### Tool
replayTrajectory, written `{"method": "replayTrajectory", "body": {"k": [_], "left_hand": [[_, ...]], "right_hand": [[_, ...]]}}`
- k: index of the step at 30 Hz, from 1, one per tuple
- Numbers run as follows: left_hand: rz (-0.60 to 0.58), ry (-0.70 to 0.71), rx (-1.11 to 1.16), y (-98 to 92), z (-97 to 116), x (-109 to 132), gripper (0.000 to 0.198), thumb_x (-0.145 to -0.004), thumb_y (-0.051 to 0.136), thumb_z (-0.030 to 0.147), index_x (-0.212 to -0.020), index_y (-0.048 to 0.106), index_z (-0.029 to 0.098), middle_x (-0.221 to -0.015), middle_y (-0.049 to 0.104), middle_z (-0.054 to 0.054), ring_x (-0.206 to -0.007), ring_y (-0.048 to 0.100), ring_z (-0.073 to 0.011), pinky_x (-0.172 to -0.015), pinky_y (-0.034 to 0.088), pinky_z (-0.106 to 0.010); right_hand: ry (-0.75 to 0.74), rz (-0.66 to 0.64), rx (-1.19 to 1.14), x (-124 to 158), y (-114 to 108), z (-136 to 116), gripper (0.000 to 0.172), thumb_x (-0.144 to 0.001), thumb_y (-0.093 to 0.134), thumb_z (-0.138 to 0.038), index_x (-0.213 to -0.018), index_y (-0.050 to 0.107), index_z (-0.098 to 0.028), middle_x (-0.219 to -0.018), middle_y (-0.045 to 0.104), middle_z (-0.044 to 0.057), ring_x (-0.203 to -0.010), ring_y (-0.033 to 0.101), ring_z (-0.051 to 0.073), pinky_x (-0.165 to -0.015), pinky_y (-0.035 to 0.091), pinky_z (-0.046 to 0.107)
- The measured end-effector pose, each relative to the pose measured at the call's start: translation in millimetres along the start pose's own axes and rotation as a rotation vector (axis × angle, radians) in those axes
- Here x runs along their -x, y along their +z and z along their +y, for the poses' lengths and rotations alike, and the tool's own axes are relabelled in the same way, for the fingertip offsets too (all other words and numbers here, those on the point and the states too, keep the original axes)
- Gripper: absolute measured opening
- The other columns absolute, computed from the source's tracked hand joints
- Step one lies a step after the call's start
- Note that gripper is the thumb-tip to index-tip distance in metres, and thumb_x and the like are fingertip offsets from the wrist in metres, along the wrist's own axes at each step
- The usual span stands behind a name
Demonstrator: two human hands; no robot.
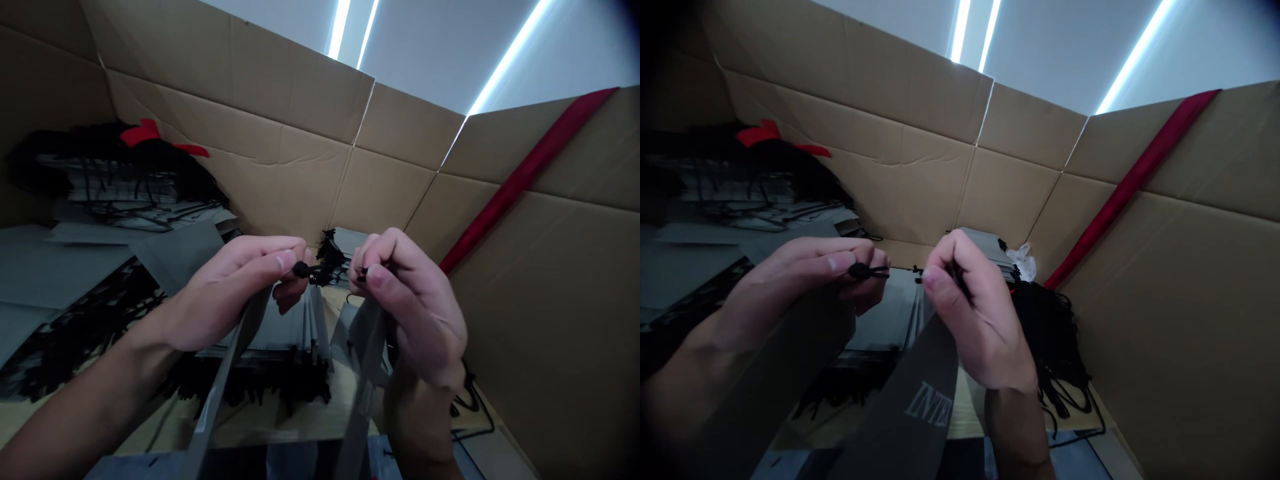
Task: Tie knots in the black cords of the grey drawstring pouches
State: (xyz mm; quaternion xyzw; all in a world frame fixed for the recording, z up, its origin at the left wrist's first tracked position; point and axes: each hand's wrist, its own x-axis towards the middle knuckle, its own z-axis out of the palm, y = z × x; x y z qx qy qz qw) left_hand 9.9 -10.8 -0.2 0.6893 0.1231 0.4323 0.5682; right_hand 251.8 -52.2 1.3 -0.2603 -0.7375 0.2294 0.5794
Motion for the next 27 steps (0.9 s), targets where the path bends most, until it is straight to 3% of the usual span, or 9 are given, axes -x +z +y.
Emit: {"method": "replayTrajectory", "body": {"k": [2, 4, 7, 13, 20, 27], "left_hand": [[-0.007, -0.034, 0.007, -2.2, 0, -1, 0.047, -0.118, 0.069, 0.049, -0.081, 0.061, 0.021, -0.076, 0.047, 0.0, -0.066, 0.045, -0.0159, -0.053, 0.041, -0.027], [-0.004, -0.054, -0.003, -3.1, 0, -1, 0.046, -0.118, 0.068, 0.048, -0.081, 0.059, 0.021, -0.075, 0.047, 0.0, -0.064, 0.042, -0.0149, -0.052, 0.039, -0.026], [-0.011, -0.036, -0.033, -2.5, -3, -3, 0.045, -0.12, 0.061, 0.04, -0.08, 0.055, 0.021, -0.076, 0.045, 0.001, -0.066, 0.04, -0.0142, -0.055, 0.038, -0.025], [-0.11, -0.004, -0.039, -3.0, -6, -8, 0.048, -0.122, 0.062, 0.044, -0.081, 0.054, 0.02, -0.078, 0.046, 0.001, -0.07, 0.04, -0.014, -0.06, 0.036, -0.026], [-0.088, -0.008, -0.017, -3.9, -7, -5, 0.045, -0.122, 0.062, 0.044, -0.085, 0.06, 0.019, -0.08, 0.048, 0.001, -0.072, 0.041, -0.0142, -0.06, 0.039, -0.024], [-0.058, -0.028, -0.021, -6.1, -5, -5, 0.047, -0.119, 0.068, 0.045, -0.081, 0.06, 0.019, -0.078, 0.05, 0.001, -0.07, 0.044, -0.0141, -0.06, 0.041, -0.023]], "right_hand": [[-0.128, 0.004, 0.077, 1, -1, -3, 0.011, -0.109, 0.09, -0.03, -0.104, 0.082, -0.026, -0.096, 0.074, 0.005, -0.087, 0.066, 0.023, -0.07, 0.051, 0.036], [-0.231, 0.054, 0.112, 3, 0, -3, 0.016, -0.1, 0.101, -0.021, -0.108, 0.089, -0.027, -0.096, 0.081, 0.004, -0.084, 0.071, 0.022, -0.067, 0.054, 0.034], [-0.277, 0.138, 0.141, 3, 5, 2, 0.027, -0.094, 0.107, -0.014, -0.11, 0.091, -0.029, -0.092, 0.085, 0.001, -0.077, 0.075, 0.02, -0.064, 0.057, 0.033], [-0.413, 0.11, 0.15, -3, 15, 14, 0.031, -0.09, 0.109, -0.01, -0.109, 0.091, -0.026, -0.091, 0.09, -0.001, -0.078, 0.085, 0.019, -0.076, 0.07, 0.031], [-0.357, 0.123, 0.186, -2, 17, 12, 0.027, -0.09, 0.111, -0.021, -0.107, 0.092, -0.028, -0.09, 0.091, 0.001, -0.073, 0.085, 0.022, -0.069, 0.073, 0.034], [-0.294, 0.113, 0.183, -2, 12, 7, 0.028, -0.093, 0.11, -0.026, -0.113, 0.09, -0.029, -0.098, 0.09, 0.002, -0.081, 0.083, 0.022, -0.078, 0.072, 0.035]]}}
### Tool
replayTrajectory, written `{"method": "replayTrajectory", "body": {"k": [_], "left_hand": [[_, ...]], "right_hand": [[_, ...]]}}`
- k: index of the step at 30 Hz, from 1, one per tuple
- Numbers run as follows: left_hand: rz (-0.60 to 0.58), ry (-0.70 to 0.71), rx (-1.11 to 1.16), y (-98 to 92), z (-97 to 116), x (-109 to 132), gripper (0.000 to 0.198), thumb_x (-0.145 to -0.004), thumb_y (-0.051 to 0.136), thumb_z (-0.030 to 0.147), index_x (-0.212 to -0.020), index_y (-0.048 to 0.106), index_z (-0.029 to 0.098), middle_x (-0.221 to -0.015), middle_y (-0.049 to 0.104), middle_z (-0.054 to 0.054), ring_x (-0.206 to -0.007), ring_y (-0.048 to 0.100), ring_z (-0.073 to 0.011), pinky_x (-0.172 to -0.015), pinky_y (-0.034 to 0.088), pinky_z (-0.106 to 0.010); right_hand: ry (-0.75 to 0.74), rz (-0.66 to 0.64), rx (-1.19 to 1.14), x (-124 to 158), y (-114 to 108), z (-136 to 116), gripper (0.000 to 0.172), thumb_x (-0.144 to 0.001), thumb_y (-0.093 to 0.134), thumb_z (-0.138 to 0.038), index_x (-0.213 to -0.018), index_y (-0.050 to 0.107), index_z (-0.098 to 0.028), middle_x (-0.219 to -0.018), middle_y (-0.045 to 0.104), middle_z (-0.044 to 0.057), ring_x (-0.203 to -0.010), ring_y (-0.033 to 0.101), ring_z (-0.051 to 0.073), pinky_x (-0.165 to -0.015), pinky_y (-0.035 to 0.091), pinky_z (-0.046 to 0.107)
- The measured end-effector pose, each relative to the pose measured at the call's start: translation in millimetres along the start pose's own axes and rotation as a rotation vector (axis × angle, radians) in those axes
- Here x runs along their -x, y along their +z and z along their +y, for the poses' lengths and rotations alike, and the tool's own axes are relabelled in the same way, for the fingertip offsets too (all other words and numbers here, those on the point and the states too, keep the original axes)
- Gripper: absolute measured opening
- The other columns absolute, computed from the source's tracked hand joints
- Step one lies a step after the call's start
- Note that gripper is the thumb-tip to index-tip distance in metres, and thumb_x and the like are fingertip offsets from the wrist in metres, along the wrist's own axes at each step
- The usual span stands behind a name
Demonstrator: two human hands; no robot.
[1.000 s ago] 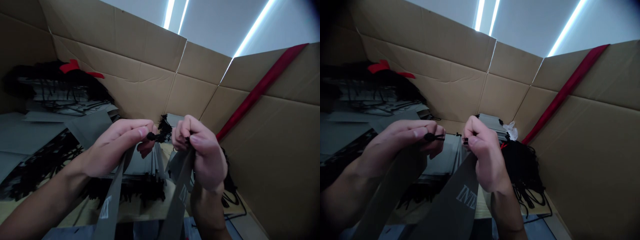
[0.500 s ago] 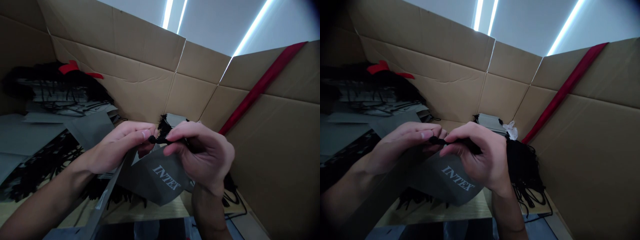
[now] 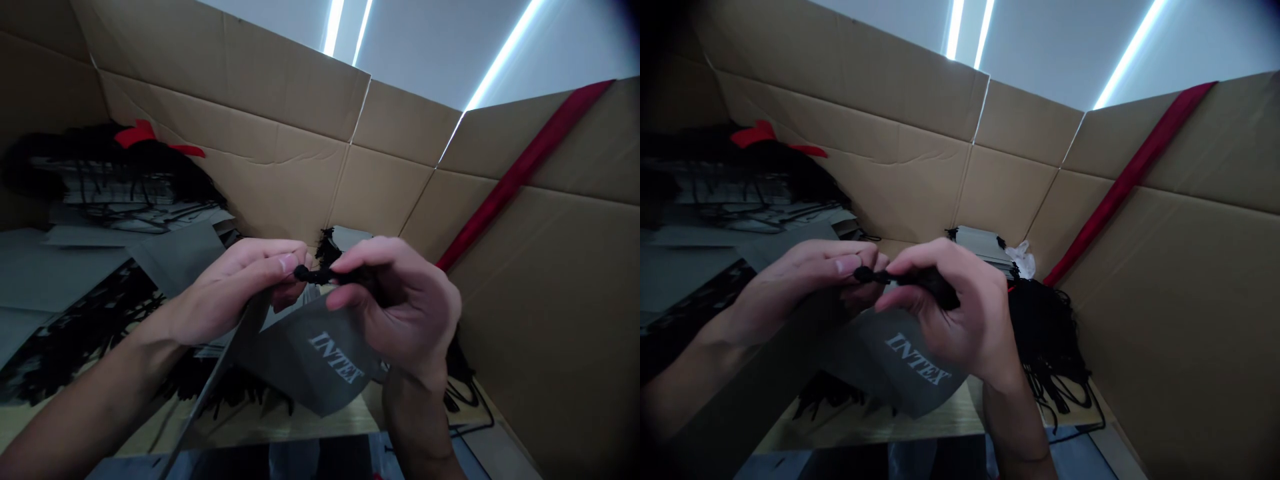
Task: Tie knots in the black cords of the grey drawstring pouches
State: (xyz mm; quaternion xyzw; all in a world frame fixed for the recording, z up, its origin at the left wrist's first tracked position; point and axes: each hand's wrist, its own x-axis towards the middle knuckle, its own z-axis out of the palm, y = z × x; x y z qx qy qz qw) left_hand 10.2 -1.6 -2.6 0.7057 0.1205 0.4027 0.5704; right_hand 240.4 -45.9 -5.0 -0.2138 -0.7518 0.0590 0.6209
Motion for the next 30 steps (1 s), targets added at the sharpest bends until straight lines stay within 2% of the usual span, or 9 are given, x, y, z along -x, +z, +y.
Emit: {"method": "replayTrajectory", "body": {"k": [2, 4, 9, 13, 18, 24, 30], "left_hand": [[-0.028, 0.025, -0.046, -1.8, 0, 0, 0.048, -0.121, 0.066, 0.044, -0.081, 0.059, 0.02, -0.077, 0.051, 0.001, -0.069, 0.045, -0.0138, -0.06, 0.041, -0.023], [-0.06, 0.08, -0.156, -3.1, 0, -1, 0.048, -0.124, 0.063, 0.043, -0.082, 0.059, 0.02, -0.079, 0.053, 0.001, -0.07, 0.047, -0.0138, -0.063, 0.042, -0.024], [-0.089, 0.234, -0.374, -1.2, 3, -1, 0.043, -0.125, 0.062, 0.034, -0.085, 0.063, 0.02, -0.08, 0.054, 0.003, -0.073, 0.048, -0.0132, -0.067, 0.043, -0.023], [-0.108, 0.288, -0.436, 2.0, 6, 2, 0.04, -0.127, 0.06, 0.03, -0.088, 0.062, 0.02, -0.079, 0.052, 0.004, -0.071, 0.047, -0.0122, -0.066, 0.041, -0.024], [-0.11, 0.301, -0.461, 4.3, 7, 7, 0.043, -0.128, 0.056, 0.031, -0.086, 0.055, 0.021, -0.076, 0.044, 0.005, -0.068, 0.041, -0.0119, -0.061, 0.036, -0.026], [-0.109, 0.35, -0.461, 6.3, 3, 8, 0.04, -0.129, 0.054, 0.028, -0.089, 0.054, 0.021, -0.079, 0.044, 0.006, -0.069, 0.04, -0.0109, -0.06, 0.035, -0.024], [-0.123, 0.326, -0.402, 3.4, 0, 10, 0.036, -0.128, 0.057, 0.033, -0.096, 0.066, 0.022, -0.082, 0.055, 0.005, -0.073, 0.051, -0.0122, -0.064, 0.043, -0.025]], "right_hand": [[0.015, -0.046, -0.023, -3, -2, 0, 0.042, -0.089, 0.114, -0.033, -0.121, 0.089, -0.029, -0.105, 0.089, 0.002, -0.087, 0.082, 0.023, -0.082, 0.071, 0.036], [0.013, -0.112, -0.054, -5, -2, 2, 0.05, -0.086, 0.116, -0.035, -0.126, 0.087, -0.029, -0.109, 0.088, 0.002, -0.089, 0.081, 0.021, -0.08, 0.07, 0.034], [0.017, -0.146, -0.116, -6, 4, 3, 0.025, -0.095, 0.107, -0.025, -0.109, 0.087, -0.026, -0.098, 0.088, 0.0, -0.077, 0.078, 0.016, -0.068, 0.063, 0.026], [0.062, -0.141, -0.116, -7, 6, 0, 0.028, -0.091, 0.108, -0.025, -0.101, 0.082, -0.024, -0.086, 0.082, -0.003, -0.06, 0.067, 0.011, -0.051, 0.05, 0.022], [0.023, -0.131, -0.209, -10, 12, 3, 0.033, -0.084, 0.107, -0.012, -0.095, 0.078, -0.022, -0.082, 0.08, -0.006, -0.058, 0.062, 0.007, -0.052, 0.051, 0.018], [0.029, -0.097, -0.342, -6, 19, 11, 0.032, -0.082, 0.106, -0.006, -0.094, 0.082, -0.022, -0.079, 0.079, -0.005, -0.059, 0.066, 0.008, -0.053, 0.054, 0.016], [0.118, -0.08, -0.469, -5, 22, 10, 0.029, -0.084, 0.11, -0.014, -0.091, 0.083, -0.023, -0.077, 0.079, -0.003, -0.056, 0.066, 0.01, -0.05, 0.055, 0.019]]}}
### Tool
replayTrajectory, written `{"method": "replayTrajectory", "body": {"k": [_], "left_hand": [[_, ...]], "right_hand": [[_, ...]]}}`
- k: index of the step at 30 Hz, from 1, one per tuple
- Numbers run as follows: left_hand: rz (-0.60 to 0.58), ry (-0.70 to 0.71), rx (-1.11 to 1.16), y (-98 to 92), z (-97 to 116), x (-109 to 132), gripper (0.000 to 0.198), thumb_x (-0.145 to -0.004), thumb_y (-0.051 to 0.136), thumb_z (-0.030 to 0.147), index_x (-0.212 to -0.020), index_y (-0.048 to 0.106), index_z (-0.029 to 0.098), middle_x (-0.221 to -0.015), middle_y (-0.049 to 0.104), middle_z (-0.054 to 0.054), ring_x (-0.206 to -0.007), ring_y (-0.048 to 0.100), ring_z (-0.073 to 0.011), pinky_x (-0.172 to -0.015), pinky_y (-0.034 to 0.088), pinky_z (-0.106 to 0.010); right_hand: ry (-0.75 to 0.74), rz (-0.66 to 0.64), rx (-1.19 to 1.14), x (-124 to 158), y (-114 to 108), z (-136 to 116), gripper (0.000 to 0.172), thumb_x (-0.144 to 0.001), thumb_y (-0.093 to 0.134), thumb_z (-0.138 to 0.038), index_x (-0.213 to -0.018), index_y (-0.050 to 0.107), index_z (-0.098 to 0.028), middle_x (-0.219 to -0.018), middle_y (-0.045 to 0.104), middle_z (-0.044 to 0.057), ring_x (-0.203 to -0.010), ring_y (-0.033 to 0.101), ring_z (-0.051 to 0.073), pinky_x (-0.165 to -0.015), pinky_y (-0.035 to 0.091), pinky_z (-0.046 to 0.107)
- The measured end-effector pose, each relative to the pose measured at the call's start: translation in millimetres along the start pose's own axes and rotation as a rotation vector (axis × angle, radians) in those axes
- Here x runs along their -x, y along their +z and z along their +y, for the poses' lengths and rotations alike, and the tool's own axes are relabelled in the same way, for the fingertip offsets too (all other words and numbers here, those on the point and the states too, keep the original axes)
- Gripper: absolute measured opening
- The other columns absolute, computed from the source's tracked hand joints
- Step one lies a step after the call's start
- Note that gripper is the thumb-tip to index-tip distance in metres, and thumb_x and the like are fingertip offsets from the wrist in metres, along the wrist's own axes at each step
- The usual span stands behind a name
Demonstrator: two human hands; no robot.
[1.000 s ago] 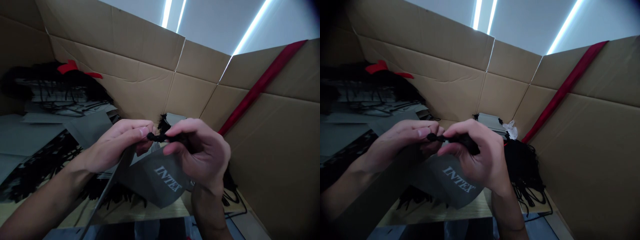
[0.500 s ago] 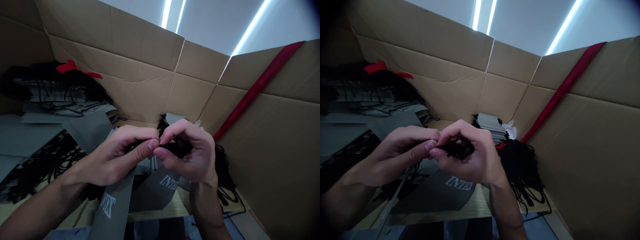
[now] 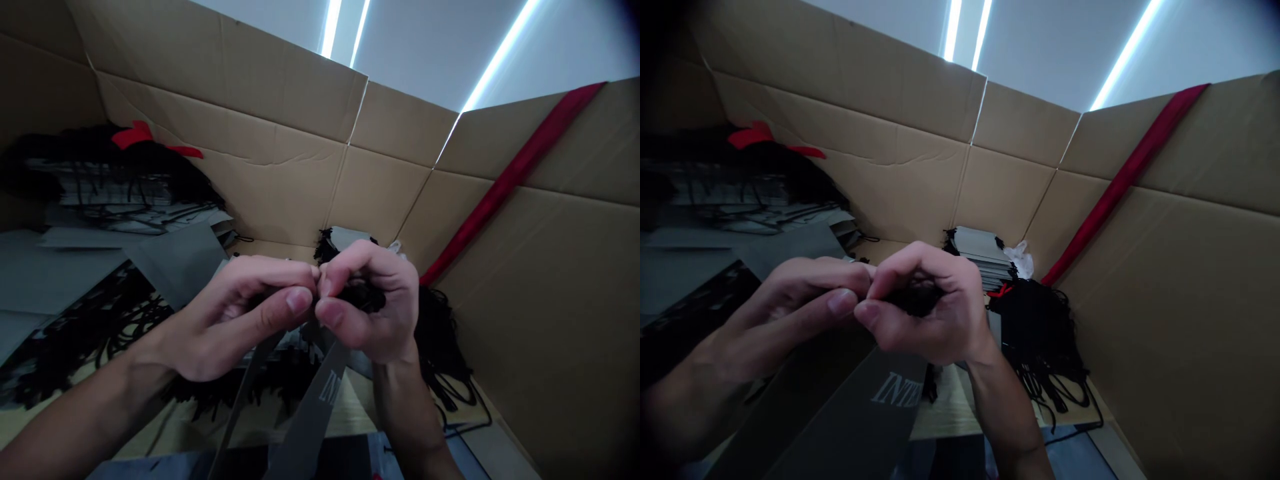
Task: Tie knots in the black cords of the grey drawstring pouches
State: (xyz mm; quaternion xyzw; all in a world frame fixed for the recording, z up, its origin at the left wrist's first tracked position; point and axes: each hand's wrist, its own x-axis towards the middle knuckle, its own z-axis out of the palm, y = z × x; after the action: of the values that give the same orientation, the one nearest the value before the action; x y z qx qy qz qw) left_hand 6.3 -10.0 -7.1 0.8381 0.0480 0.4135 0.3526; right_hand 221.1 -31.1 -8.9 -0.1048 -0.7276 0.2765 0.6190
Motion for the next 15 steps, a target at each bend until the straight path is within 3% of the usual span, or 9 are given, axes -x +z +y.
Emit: {"method": "replayTrajectory", "body": {"k": [5, 10, 15], "left_hand": [[-0.014, 0.015, 0.025, -1.4, -0.3, 0.8, 0.038, -0.129, 0.055, 0.034, -0.095, 0.067, 0.021, -0.082, 0.058, 0.004, -0.07, 0.053, -0.0109, -0.061, 0.044, -0.023], [0.052, 0.02, -0.103, 0.5, 7.2, -0.3, 0.038, -0.127, 0.056, 0.03, -0.091, 0.065, 0.021, -0.079, 0.057, 0.005, -0.069, 0.051, -0.0106, -0.061, 0.043, -0.024], [0.072, 0.013, -0.125, 2.4, 6.5, 1.7, 0.045, -0.127, 0.055, 0.038, -0.087, 0.062, 0.02, -0.077, 0.06, 0.003, -0.067, 0.053, -0.012, -0.06, 0.044, -0.026]], "right_hand": [[0.059, -0.03, -0.105, 1.4, -2.2, 0.3, 0.029, -0.088, 0.109, -0.017, -0.095, 0.082, -0.024, -0.078, 0.08, -0.003, -0.057, 0.069, 0.012, -0.053, 0.058, 0.022], [0.017, -0.067, 0.026, 1.1, -2.5, -4.4, 0.042, -0.079, 0.113, -0.013, -0.106, 0.083, -0.026, -0.085, 0.081, -0.004, -0.06, 0.068, 0.011, -0.052, 0.053, 0.02], [0.021, -0.035, 0.032, 0.6, -1.1, -4.8, 0.033, -0.084, 0.11, -0.012, -0.099, 0.083, -0.025, -0.086, 0.081, -0.003, -0.065, 0.07, 0.012, -0.059, 0.059, 0.022]]}}
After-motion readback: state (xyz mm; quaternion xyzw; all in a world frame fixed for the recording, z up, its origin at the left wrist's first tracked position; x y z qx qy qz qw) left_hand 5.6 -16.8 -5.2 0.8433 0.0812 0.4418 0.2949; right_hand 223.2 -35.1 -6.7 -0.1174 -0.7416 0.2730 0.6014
